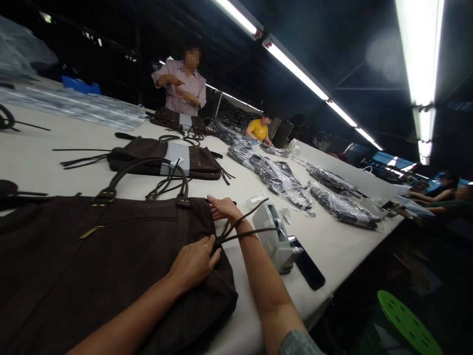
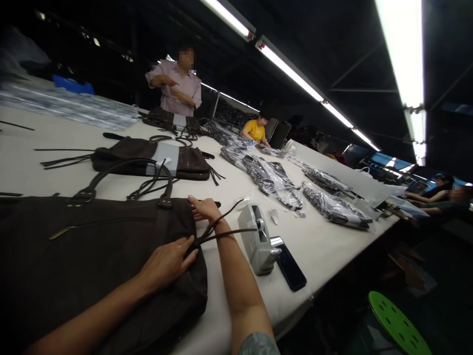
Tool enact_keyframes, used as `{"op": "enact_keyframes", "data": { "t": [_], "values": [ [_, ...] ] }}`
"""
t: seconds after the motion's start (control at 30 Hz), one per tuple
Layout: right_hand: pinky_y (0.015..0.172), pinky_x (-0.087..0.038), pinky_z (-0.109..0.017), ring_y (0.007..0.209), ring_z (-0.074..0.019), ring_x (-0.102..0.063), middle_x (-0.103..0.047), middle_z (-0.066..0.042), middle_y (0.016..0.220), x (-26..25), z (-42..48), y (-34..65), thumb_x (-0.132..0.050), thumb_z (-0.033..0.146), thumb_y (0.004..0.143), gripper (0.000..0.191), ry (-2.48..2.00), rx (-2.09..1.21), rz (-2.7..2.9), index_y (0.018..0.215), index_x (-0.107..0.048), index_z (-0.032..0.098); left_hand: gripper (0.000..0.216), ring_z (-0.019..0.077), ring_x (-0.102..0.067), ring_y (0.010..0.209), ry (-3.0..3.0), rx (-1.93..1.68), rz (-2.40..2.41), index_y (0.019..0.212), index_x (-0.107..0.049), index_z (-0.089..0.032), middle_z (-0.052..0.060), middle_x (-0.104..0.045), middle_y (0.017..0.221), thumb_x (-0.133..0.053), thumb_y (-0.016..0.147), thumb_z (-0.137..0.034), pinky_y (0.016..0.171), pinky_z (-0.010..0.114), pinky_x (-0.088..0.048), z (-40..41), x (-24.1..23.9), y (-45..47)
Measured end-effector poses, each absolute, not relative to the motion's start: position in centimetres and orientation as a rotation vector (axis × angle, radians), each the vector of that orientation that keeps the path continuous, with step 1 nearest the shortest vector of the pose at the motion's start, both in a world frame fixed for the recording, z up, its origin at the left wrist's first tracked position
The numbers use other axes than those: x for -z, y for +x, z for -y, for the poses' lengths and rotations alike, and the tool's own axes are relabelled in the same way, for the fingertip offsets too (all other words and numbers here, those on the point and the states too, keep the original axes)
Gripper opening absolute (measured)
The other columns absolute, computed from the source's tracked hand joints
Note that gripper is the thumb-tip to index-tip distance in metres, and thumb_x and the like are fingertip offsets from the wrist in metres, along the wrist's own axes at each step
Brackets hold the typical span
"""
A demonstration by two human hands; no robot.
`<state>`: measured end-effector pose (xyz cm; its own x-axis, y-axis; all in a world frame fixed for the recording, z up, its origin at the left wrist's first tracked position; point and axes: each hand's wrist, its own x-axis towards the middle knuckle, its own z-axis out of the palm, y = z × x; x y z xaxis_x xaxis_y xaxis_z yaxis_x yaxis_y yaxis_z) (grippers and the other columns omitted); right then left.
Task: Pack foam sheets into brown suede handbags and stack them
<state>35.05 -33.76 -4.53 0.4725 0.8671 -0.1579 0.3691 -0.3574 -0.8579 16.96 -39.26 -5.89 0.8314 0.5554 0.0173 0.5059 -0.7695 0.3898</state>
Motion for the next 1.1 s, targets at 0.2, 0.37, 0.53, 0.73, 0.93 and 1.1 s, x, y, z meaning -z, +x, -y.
{"op": "enact_keyframes", "data": {
  "t": [0.2,0.37,0.53,0.73,0.93,1.1],
  "values": [
    [0.061,-0.045,-0.023,0.065,-0.0157,-0.061,-0.061,-0.003,0.062,6.2,33.6,32.9,-0.049,0.043,0.097,0.043,-2.224,-0.358,1.140,0.066,-0.063,0.016,0.045,0.0271,-0.067,0.098,2.620,-0.331,-0.811,0.130,-0.055,-0.016,0.012,-0.067,0.109,-0.032,0.098,-0.036,0.084,0.040,-0.054,39.8,6.0,16.9],
    [0.077,-0.047,-0.029,0.087,-0.0222,-0.067,-0.071,-0.013,0.090,7.8,33.9,31.4,-0.040,0.032,0.102,0.036,-2.309,-0.145,1.122,0.091,-0.068,0.014,0.050,0.0331,-0.041,0.139,2.641,-0.491,-0.949,0.138,-0.052,-0.011,0.019,-0.047,0.145,-0.035,0.098,-0.037,0.115,0.049,-0.036,41.3,6.9,15.5],
    [0.092,-0.046,-0.034,0.108,-0.0245,-0.062,-0.065,-0.014,0.120,7.6,34.8,30.8,-0.040,0.030,0.103,0.037,-2.288,0.023,1.231,0.134,-0.053,0.014,0.054,0.0332,-0.026,0.148,2.867,-0.562,-0.974,0.140,-0.052,-0.020,0.017,-0.041,0.152,-0.035,0.098,-0.049,0.122,0.053,-0.022,42.2,7.9,13.5],
    [0.105,-0.041,-0.034,0.124,-0.0211,-0.053,-0.054,-0.016,0.136,4.5,38.0,32.8,-0.048,0.027,0.101,0.049,-2.196,-0.073,1.785,0.147,-0.041,0.012,0.060,0.0385,-0.026,0.147,2.910,-0.491,-0.864,0.145,-0.045,-0.020,0.021,-0.040,0.151,-0.034,0.097,-0.054,0.121,0.061,-0.012,42.2,7.8,13.2],
    [0.104,-0.043,-0.034,0.113,-0.0196,-0.059,-0.063,-0.010,0.122,-6.1,43.8,31.5,-0.056,0.026,0.098,0.037,-1.923,0.005,2.120,0.132,-0.058,0.014,0.065,0.0447,-0.025,0.145,2.915,-0.468,-0.769,0.148,-0.040,-0.016,0.027,-0.037,0.151,-0.033,0.096,-0.055,0.117,0.067,-0.008,42.0,7.6,13.5],
    [0.108,-0.041,-0.032,0.122,-0.0174,-0.056,-0.064,-0.008,0.127,-6.7,47.7,25.5,-0.049,0.030,0.102,0.032,-1.598,-0.103,2.423,0.128,-0.063,0.017,0.060,0.0414,-0.025,0.146,2.917,-0.458,-0.752,0.146,-0.043,-0.014,0.023,-0.038,0.152,-0.034,0.097,-0.047,0.118,0.067,-0.009,41.8,7.6,13.3]
  ]
}}
